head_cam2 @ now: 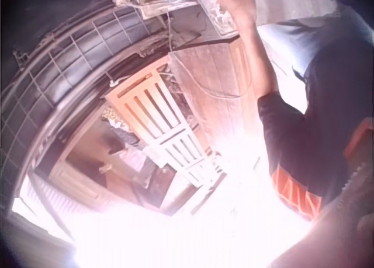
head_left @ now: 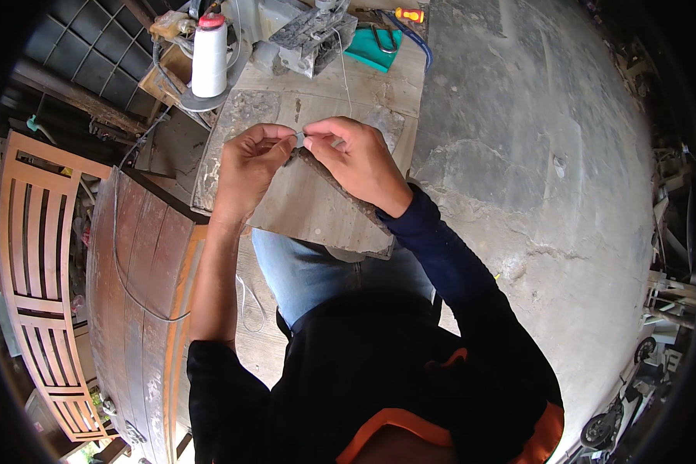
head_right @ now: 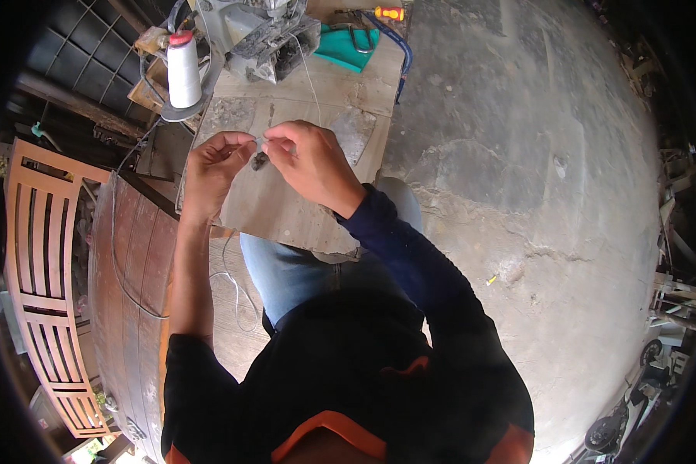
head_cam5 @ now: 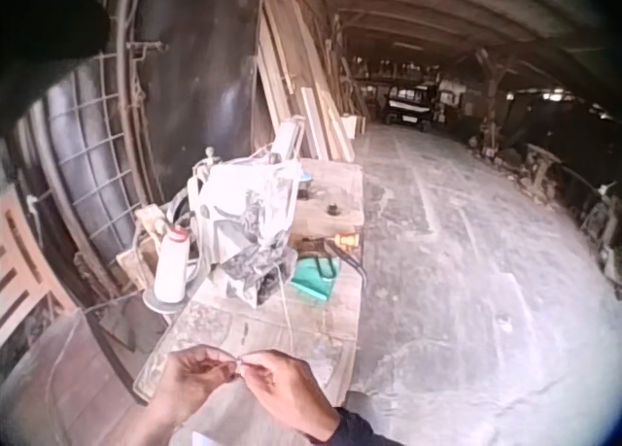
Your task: The person walks through a cluttered outdoor area and enters a workshop, picks up a hammer, and then uses it to repeatedly tap a small metal component on a workbench. The person adjusts the component and continues hammering it in place.
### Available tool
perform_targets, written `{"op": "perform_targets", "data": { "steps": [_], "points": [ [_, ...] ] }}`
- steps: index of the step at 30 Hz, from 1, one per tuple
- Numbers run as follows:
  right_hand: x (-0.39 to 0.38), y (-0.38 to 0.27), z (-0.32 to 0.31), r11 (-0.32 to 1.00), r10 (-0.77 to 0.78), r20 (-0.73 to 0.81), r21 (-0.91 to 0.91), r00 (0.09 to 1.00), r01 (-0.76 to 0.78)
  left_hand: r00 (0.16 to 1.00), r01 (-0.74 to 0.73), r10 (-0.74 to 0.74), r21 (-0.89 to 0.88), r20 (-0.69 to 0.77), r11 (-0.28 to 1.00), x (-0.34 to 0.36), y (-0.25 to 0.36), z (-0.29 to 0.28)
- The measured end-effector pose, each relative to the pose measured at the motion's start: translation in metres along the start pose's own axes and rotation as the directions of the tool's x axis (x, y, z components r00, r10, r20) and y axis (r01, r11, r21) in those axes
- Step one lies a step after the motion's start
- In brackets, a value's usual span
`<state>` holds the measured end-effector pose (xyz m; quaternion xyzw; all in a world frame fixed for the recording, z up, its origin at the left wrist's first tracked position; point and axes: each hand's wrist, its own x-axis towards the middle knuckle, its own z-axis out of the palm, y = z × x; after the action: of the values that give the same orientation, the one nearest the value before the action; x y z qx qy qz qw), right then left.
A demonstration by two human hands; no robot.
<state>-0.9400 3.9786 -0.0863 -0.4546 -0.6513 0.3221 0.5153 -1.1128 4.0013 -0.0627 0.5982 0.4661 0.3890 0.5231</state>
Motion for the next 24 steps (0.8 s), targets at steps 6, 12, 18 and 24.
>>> {"op": "perform_targets", "data": {
  "steps": [6, 12, 18, 24],
  "points": [
    [-0.007, 0.015, 0.013, 0.976, 0.146, 0.008, 0.164, 0.989, -0.145, 0.996, -0.055, 0.055, 0.009, -0.063, 0.998, -0.004, -0.024, 0.012],
    [-0.014, 0.017, 0.013, 0.977, 0.174, 0.026, 0.119, 0.984, -0.175, 0.993, 0.021, -0.023, -0.018, -0.118, 1.000, -0.013, -0.029, 0.020],
    [-0.015, 0.020, 0.017, 0.994, 0.082, -0.053, -0.063, 0.995, -0.086, 0.989, 0.027, -0.015, 0.078, -0.148, 0.997, -0.014, -0.030, 0.022],
    [-0.019, 0.019, 0.021, 0.991, 0.022, -0.103, -0.132, 0.994, -0.036, 0.972, -0.005, 0.030, 0.105, -0.232, 0.994, -0.016, -0.044, 0.027]
  ]
}}
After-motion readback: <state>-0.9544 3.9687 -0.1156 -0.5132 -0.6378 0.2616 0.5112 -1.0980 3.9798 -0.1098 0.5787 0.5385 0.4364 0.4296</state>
